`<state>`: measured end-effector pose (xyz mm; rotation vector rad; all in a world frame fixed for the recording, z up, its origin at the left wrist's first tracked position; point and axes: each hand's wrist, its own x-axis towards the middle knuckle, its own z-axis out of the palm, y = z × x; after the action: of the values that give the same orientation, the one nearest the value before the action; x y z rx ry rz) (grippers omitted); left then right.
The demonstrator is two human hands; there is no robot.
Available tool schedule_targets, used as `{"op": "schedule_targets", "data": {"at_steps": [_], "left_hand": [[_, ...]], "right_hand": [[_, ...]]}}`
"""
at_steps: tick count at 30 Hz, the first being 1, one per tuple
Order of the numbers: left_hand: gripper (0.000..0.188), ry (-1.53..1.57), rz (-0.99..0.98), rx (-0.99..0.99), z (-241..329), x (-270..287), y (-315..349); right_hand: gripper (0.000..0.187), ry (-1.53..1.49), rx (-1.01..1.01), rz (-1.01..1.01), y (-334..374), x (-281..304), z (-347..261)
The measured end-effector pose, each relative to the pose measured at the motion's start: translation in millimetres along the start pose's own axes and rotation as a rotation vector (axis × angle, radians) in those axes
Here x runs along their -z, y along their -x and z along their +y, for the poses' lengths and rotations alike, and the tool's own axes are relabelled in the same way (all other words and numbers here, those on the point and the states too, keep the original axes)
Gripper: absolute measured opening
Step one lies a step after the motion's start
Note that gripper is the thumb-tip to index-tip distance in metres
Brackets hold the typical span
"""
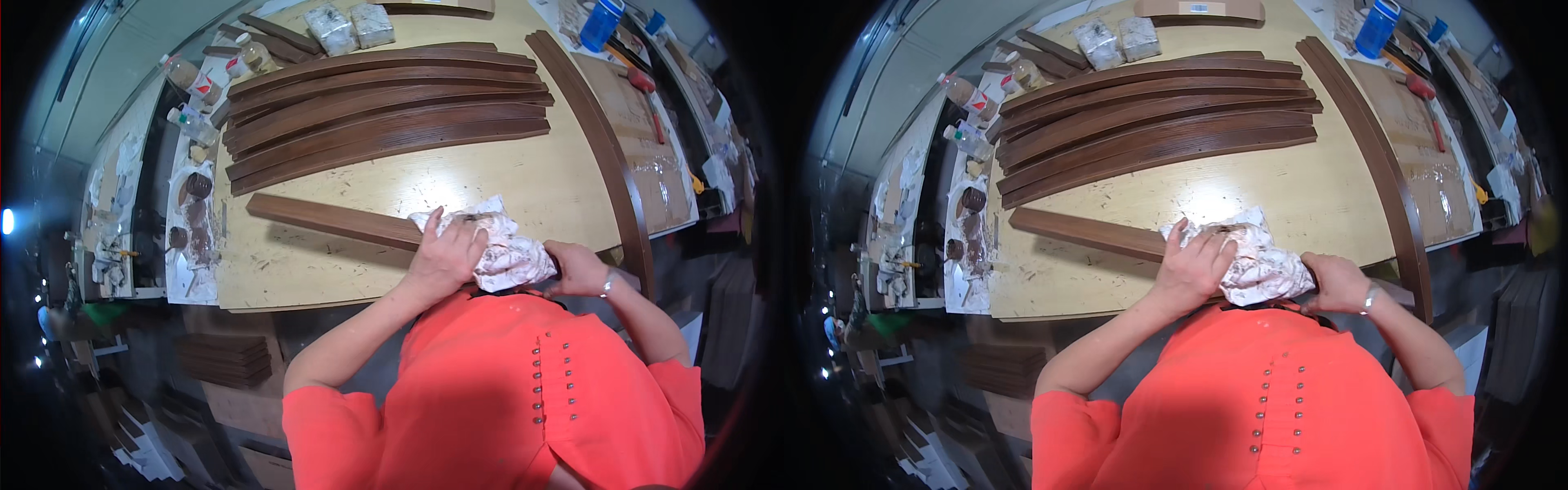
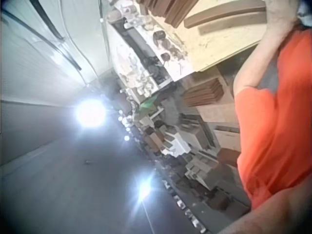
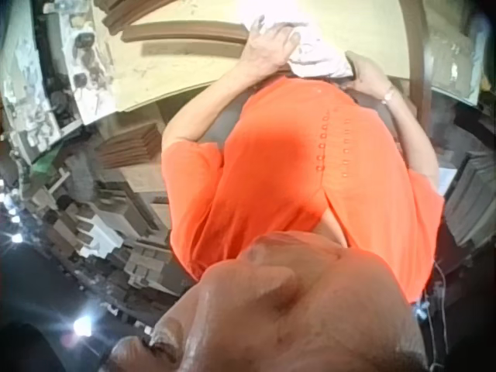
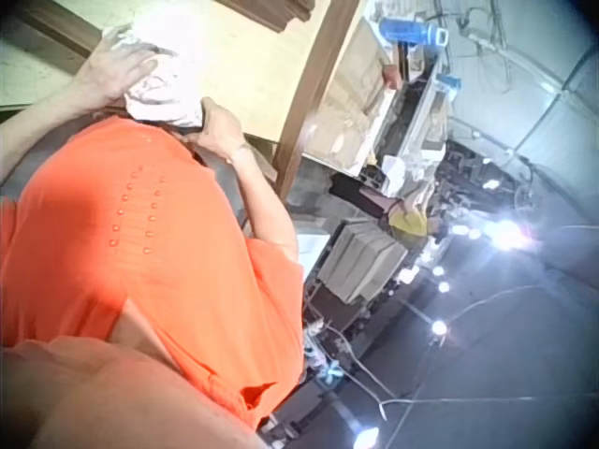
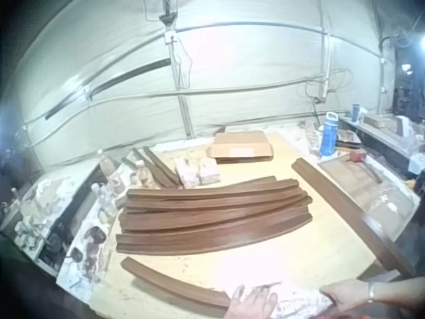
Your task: The worker is sanding and wiping down wooden furniture parts with a cleaning solution.
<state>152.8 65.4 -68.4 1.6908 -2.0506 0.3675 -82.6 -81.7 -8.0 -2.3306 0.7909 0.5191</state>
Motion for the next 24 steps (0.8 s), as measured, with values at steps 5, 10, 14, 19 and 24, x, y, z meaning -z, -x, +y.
{"op": "schedule_targets", "data": {"at_steps": [5,10,14,19,24], "left_hand": [[0.032,0.018,-0.001,0.063,-16,-3,19],[0.037,-0.007,-0.013,0.109,-48,-3,52],[0.039,-0.06,-0.119,0.123,-86,10,73],[0.044,-0.16,-0.096,0.374,-183,28,130],[0.053,-0.253,-0.397,0.729,-258,70,173]], "right_hand": [[0.039,-0.199,-0.024,0.061,3,-20,4],[0.027,-0.539,-0.02,-0.074,10,-36,23],[0.028,-0.461,0.014,-0.012,10,-29,7],[0.039,-0.271,0.174,0.163,14,-36,12],[0.045,-0.251,-0.158,-0.02,26,-8,-6]]}}
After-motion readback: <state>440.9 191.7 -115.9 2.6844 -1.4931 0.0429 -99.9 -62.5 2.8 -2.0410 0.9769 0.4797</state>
